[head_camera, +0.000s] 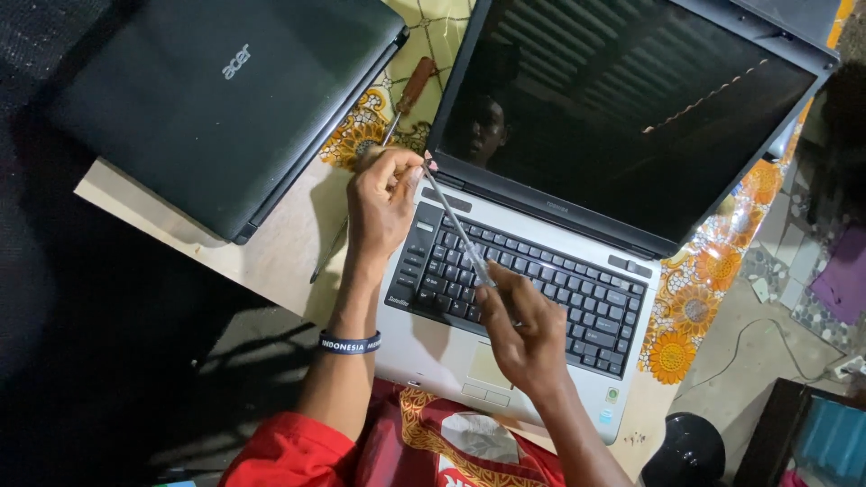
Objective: The person uses a screwdriver to remove screws from the bezel of a silver Toshiba laptop. They work on the top and side edges of the screen frame, placing removed screws on the table. The person also briefly handles a black laptop lid nearby.
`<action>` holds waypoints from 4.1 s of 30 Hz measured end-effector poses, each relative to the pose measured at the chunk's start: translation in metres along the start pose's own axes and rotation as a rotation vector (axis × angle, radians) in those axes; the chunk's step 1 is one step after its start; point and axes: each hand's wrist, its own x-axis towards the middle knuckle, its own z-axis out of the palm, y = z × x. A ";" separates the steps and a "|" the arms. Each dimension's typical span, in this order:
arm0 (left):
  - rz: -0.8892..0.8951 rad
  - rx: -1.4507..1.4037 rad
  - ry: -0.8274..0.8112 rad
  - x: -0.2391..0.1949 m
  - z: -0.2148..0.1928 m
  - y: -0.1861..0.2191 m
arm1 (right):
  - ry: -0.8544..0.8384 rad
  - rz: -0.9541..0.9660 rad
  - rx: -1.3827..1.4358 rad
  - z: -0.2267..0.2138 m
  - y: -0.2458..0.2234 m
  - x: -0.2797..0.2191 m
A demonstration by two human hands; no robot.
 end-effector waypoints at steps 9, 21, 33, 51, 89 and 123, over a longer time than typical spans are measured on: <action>-0.075 -0.080 -0.125 0.000 -0.037 0.020 | -0.084 0.148 0.076 0.004 -0.018 -0.012; -0.191 0.722 -0.312 -0.029 -0.103 -0.014 | 0.385 0.380 0.690 -0.094 0.000 -0.095; 0.063 0.599 -0.230 -0.041 -0.110 -0.047 | 0.698 0.445 0.377 -0.120 0.033 -0.171; 0.733 0.303 -0.325 -0.102 0.246 0.132 | 0.281 0.651 -0.326 -0.204 0.073 -0.123; 0.395 0.441 -1.019 -0.164 0.194 0.175 | -0.250 0.558 -1.013 -0.265 0.054 -0.042; 0.435 0.320 -0.635 -0.113 0.168 0.143 | -0.102 0.514 -0.907 -0.245 0.081 -0.086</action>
